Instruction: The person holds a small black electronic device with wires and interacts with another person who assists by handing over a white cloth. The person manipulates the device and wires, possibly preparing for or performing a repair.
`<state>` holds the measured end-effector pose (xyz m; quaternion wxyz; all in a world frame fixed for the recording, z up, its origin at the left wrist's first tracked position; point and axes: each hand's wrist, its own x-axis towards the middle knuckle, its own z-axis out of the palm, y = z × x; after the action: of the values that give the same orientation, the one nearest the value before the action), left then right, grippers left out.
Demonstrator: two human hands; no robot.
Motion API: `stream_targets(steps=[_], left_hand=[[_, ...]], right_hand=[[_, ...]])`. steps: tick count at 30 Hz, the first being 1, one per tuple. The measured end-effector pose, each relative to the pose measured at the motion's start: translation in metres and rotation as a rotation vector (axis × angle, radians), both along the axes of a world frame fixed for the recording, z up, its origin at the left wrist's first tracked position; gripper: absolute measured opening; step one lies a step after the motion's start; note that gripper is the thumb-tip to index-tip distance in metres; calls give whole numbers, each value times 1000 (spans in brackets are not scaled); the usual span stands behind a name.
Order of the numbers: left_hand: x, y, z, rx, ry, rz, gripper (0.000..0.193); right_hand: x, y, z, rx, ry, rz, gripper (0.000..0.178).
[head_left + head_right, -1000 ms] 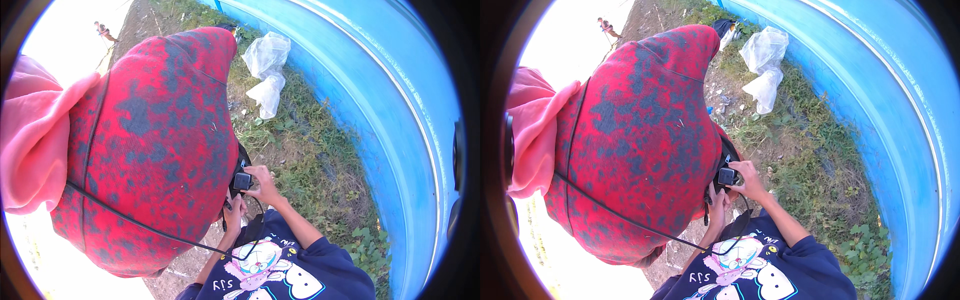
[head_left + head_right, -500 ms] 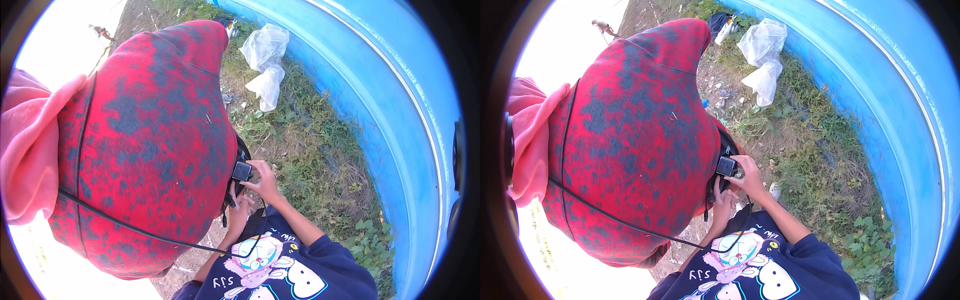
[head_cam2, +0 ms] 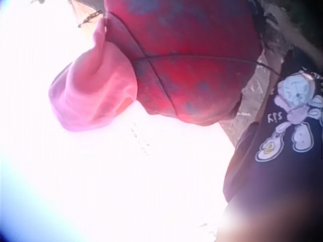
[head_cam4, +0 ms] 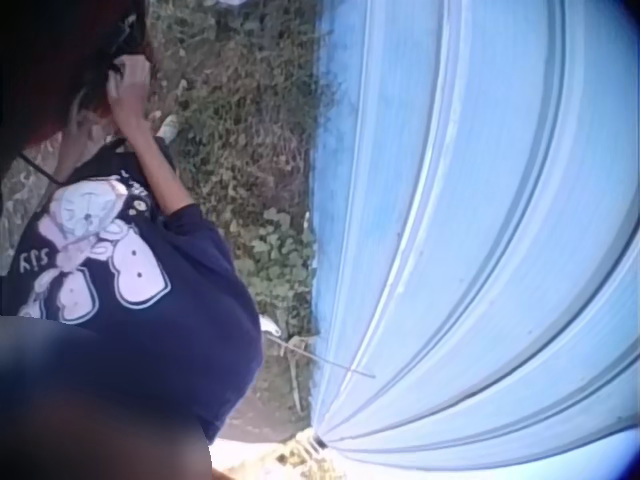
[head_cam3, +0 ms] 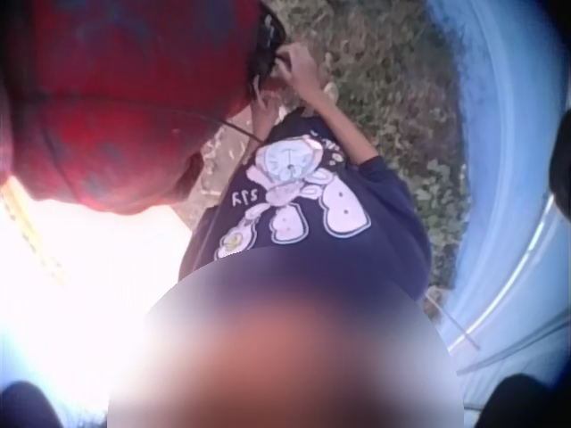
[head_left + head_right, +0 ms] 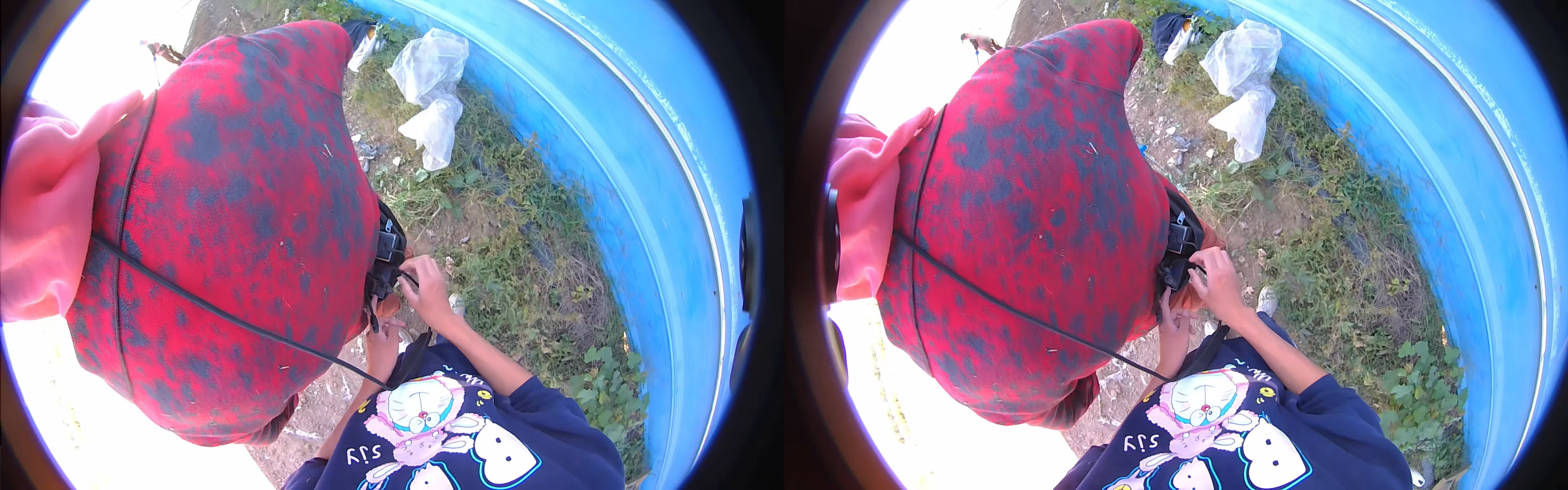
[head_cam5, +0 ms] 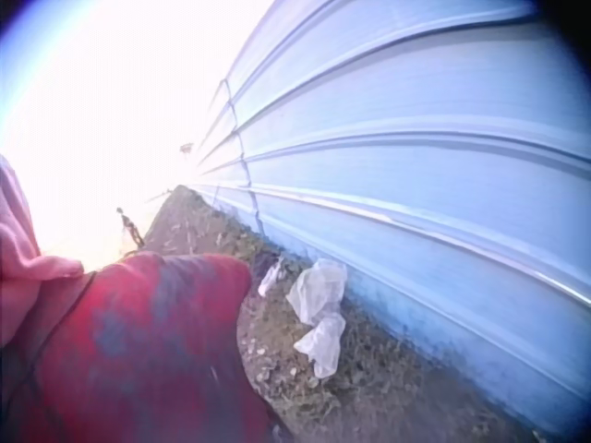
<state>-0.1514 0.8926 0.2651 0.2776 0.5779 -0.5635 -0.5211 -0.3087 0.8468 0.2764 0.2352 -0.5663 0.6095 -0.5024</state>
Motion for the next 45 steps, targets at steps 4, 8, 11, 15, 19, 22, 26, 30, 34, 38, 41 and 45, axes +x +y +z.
stream_targets(steps=[4, 8, 11, 15, 19, 22, 26, 30, 34, 38, 41, 45], left_hand=[[-2, -7, -15, -56, -4, 6, 69], [-2, -13, -29, -103, 27, 30, 69], [-3, -16, -33, -171, 0, 30, 68], [-7, -13, -25, -120, 67, 103, 50], [-10, -9, -9, -117, 96, 212, 19], [-6, -8, -5, -199, 90, 257, 13], [5, 0, -8, -290, -115, 261, 17], [7, 18, 0, -248, 108, 222, 20], [2, 32, 22, -169, 216, 163, 24], [9, 37, 37, -103, 276, 125, 28], [22, 43, 41, -52, 290, 117, 32], [39, 54, 40, 17, 295, 117, 38]], right_hand=[[2, 7, -3, -16, 168, 123, 16], [7, -3, -8, -3, -44, -91, 11], [4, -2, -9, 253, -194, 2, 15], [10, 11, 4, 362, -340, 155, 28], [23, 24, 27, 356, -410, 230, 30], [27, 32, 44, 311, -450, 246, 30], [26, 45, 72, 276, -454, 286, 34], [14, 55, 107, 220, -437, 483, 32], [0, 61, 131, 165, -392, 713, 28], [0, 67, 130, 161, -455, 799, 30], [-2, 77, 114, 231, -578, 887, 30], [-12, 91, 79, 398, -824, 1002, 43]])
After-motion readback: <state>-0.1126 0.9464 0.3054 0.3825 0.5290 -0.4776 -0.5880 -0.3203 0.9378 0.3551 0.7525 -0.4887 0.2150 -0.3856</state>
